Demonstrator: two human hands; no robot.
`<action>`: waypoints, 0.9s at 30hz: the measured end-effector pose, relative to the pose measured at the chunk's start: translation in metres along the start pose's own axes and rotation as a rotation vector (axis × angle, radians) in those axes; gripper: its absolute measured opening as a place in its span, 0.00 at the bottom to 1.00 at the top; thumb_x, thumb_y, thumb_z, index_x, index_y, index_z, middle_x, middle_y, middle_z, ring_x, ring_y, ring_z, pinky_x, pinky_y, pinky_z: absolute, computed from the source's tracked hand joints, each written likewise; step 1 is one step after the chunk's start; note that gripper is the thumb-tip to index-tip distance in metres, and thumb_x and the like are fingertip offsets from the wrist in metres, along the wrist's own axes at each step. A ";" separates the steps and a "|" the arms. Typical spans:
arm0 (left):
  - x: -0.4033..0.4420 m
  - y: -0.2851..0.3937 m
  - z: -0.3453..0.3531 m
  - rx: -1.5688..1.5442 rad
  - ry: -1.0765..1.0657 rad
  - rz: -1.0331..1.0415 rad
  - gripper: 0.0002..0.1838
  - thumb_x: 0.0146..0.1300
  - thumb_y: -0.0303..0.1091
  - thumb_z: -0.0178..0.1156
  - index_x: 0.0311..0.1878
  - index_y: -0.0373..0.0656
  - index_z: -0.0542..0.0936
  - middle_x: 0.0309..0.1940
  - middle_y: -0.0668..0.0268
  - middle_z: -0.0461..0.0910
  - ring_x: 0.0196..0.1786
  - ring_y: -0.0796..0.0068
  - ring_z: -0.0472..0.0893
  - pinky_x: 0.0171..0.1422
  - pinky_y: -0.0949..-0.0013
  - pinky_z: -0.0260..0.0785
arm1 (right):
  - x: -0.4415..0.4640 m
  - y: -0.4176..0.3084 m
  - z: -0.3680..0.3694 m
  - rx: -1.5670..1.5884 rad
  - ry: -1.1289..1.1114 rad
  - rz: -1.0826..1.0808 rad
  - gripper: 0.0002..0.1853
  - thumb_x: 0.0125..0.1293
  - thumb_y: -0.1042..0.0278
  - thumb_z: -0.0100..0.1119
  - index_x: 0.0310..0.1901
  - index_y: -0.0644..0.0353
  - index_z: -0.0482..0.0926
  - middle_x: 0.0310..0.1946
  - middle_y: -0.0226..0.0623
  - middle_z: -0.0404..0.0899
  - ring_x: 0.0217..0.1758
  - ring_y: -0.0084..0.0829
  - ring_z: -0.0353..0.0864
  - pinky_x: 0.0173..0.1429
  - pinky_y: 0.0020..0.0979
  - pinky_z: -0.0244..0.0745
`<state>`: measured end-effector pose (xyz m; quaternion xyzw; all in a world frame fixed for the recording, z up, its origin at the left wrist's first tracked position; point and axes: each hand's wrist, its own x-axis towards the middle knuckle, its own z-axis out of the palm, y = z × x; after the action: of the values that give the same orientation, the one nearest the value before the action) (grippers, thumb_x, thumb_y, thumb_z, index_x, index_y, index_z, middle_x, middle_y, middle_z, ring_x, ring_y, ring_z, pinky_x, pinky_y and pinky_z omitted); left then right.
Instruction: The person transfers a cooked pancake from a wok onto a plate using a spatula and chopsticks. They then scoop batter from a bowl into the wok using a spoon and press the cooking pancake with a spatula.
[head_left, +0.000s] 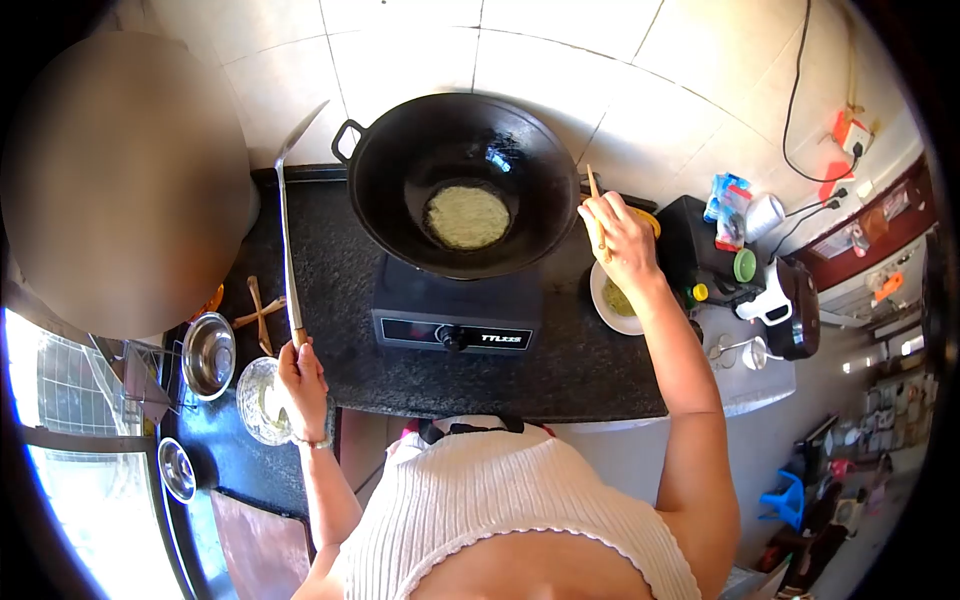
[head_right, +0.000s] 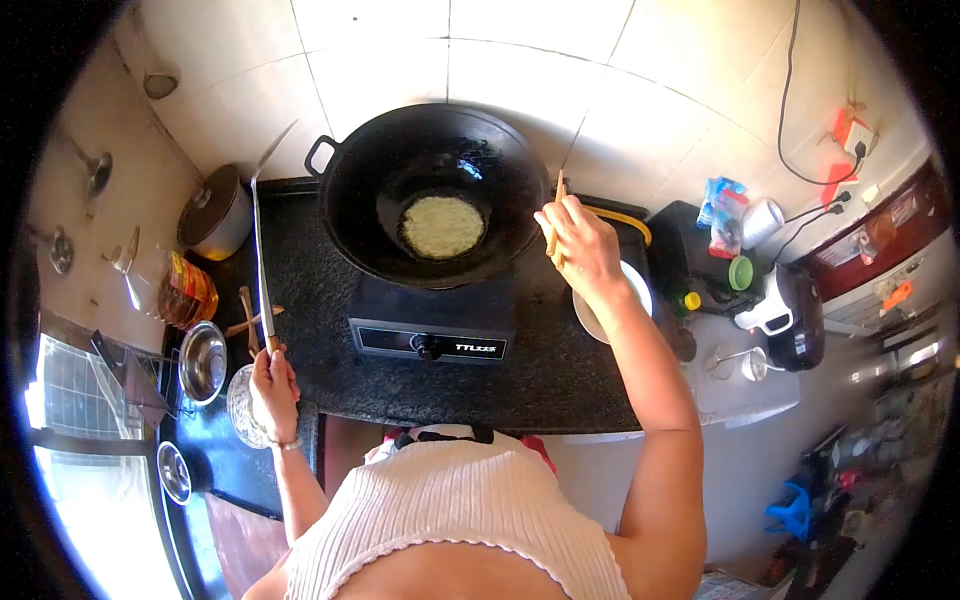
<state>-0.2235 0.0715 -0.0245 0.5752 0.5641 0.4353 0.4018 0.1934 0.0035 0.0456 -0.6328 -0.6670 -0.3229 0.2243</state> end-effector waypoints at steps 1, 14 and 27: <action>-0.001 -0.001 0.000 0.003 0.000 -0.002 0.10 0.69 0.35 0.49 0.40 0.39 0.75 0.16 0.75 0.66 0.15 0.91 0.62 0.16 0.84 0.53 | -0.001 0.004 0.004 0.014 0.016 -0.015 0.08 0.60 0.68 0.60 0.27 0.56 0.71 0.26 0.31 0.70 0.27 0.30 0.77 0.32 0.28 0.74; -0.010 -0.001 0.000 -0.041 -0.029 -0.012 0.10 0.69 0.34 0.50 0.42 0.38 0.75 0.18 0.75 0.67 0.15 0.92 0.62 0.16 0.85 0.53 | 0.005 0.023 0.014 0.066 0.011 -0.006 0.04 0.57 0.77 0.60 0.33 0.61 0.75 0.30 0.34 0.76 0.29 0.35 0.78 0.31 0.31 0.76; -0.026 0.007 0.009 -0.071 -0.044 0.033 0.10 0.70 0.34 0.49 0.43 0.37 0.75 0.17 0.75 0.66 0.15 0.92 0.61 0.16 0.85 0.52 | -0.007 0.003 -0.078 0.487 0.253 0.218 0.09 0.66 0.69 0.50 0.36 0.67 0.75 0.33 0.43 0.75 0.31 0.33 0.80 0.35 0.29 0.76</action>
<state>-0.2125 0.0456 -0.0216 0.5793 0.5298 0.4488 0.4270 0.1881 -0.0574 0.0952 -0.5832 -0.6196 -0.2036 0.4843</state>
